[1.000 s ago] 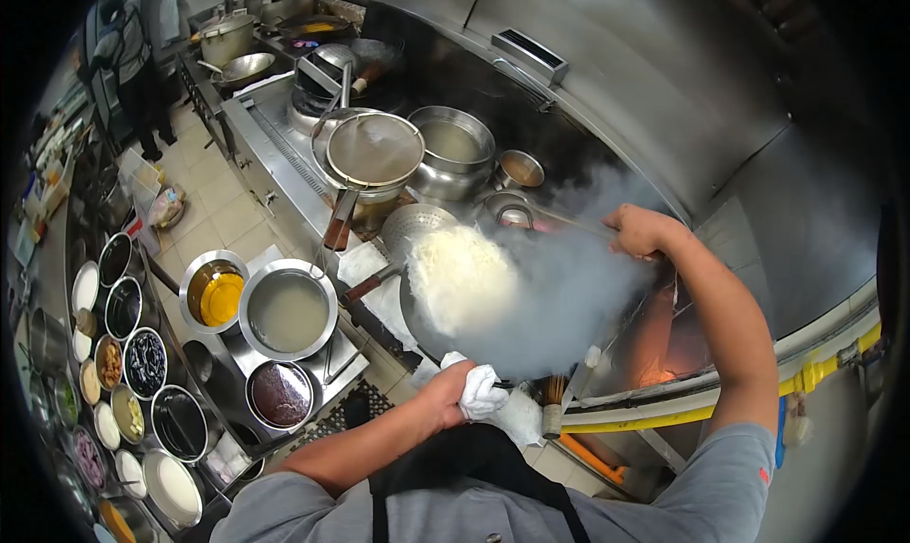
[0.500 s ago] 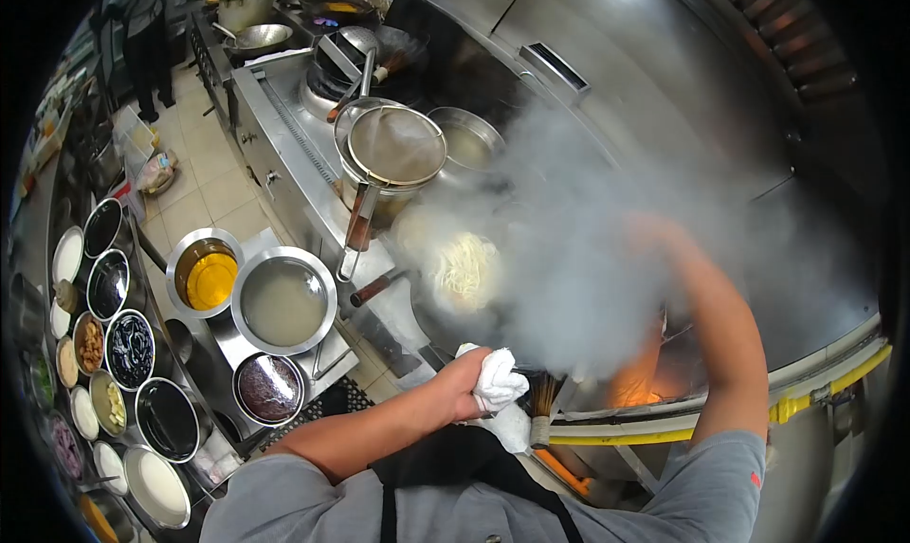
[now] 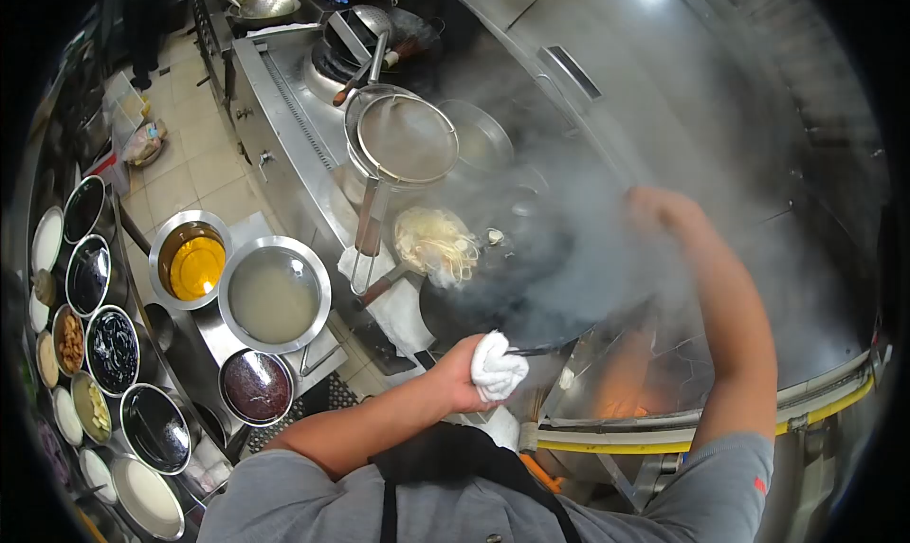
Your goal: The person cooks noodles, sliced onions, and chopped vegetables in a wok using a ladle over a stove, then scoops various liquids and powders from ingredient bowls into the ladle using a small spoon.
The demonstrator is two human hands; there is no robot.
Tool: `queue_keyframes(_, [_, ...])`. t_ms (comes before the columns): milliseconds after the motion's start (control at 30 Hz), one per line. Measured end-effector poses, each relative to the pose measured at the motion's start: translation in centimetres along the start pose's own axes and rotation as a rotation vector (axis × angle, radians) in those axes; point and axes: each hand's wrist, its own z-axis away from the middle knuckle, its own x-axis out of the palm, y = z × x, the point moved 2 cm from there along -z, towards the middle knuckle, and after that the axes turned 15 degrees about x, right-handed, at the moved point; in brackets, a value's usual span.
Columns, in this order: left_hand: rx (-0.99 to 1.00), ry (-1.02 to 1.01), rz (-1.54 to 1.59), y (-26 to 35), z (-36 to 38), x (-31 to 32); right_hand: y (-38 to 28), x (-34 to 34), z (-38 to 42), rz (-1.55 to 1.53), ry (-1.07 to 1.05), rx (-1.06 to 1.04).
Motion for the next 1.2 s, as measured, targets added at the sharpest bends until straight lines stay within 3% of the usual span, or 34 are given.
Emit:
queue_keyframes(33, [-0.001,0.047,0.033,0.1,0.3,-0.7,-0.1,-0.6,0.0,-0.273,-0.068,0.094])
queue_keyframes(67, [-0.005,0.095,0.065,0.2,0.5,-1.5,-0.4,-1.2,-0.1,-0.270,-0.067,0.092])
queue_keyframes(133, [-0.060,0.113,0.152,0.3,0.8,-3.7,-5.5,-4.9,4.3,0.321,-0.065,0.151])
queue_keyframes(267, [-0.136,-0.016,0.193,-0.5,0.8,-4.5,-6.1,-6.4,7.0,0.267,-0.148,0.106])
queue_keyframes(333, [-0.104,-0.011,0.097,-1.2,0.7,-3.1,-5.3,-5.9,8.5,-0.051,-0.153,0.322])
queue_keyframes(433, [-0.032,0.006,-0.138,-3.2,-0.3,-0.5,-2.4,-2.7,8.0,-0.242,-0.181,0.341])
queue_keyframes(467, [-0.006,0.059,-0.215,-4.1,-1.1,-0.6,-2.2,-2.0,8.4,-0.158,-0.181,0.310])
queue_keyframes(533, [0.031,0.107,-0.305,-5.2,-2.7,-1.0,4.7,5.5,1.4,0.159,-0.031,-0.036])
queue_keyframes(600, [0.049,0.183,-0.411,-5.8,-3.5,-1.6,5.7,8.7,1.5,0.357,0.048,-0.175])
queue_keyframes(667, [0.066,0.195,-0.430,-6.1,-4.3,-1.8,3.9,9.7,5.9,-0.308,-0.117,0.228])
queue_keyframes(700, [0.078,0.206,-0.438,-6.3,-4.6,-2.0,2.5,9.3,8.3,-0.323,-0.116,0.231])
queue_keyframes(767, [0.069,0.201,-0.437,-6.7,-5.2,-2.4,0.0,8.7,12.3,-0.881,-0.251,0.278])
queue_keyframes(800, [0.063,0.189,-0.419,-7.0,-5.5,-2.5,-0.6,10.1,12.6,-0.984,-0.284,0.304])
queue_keyframes(1100, [0.063,0.172,-0.356,-8.8,-6.9,-1.6,-5.7,16.3,11.5,-1.201,-0.486,0.341])
queue_keyframes(1167, [0.053,0.177,-0.350,-8.7,-6.8,-1.5,-7.8,16.9,11.9,-1.344,-0.736,0.325])
queue_keyframes(1200, [0.045,0.174,-0.344,-8.6,-6.7,-1.4,-8.4,16.1,12.8,-1.479,-0.745,0.323])
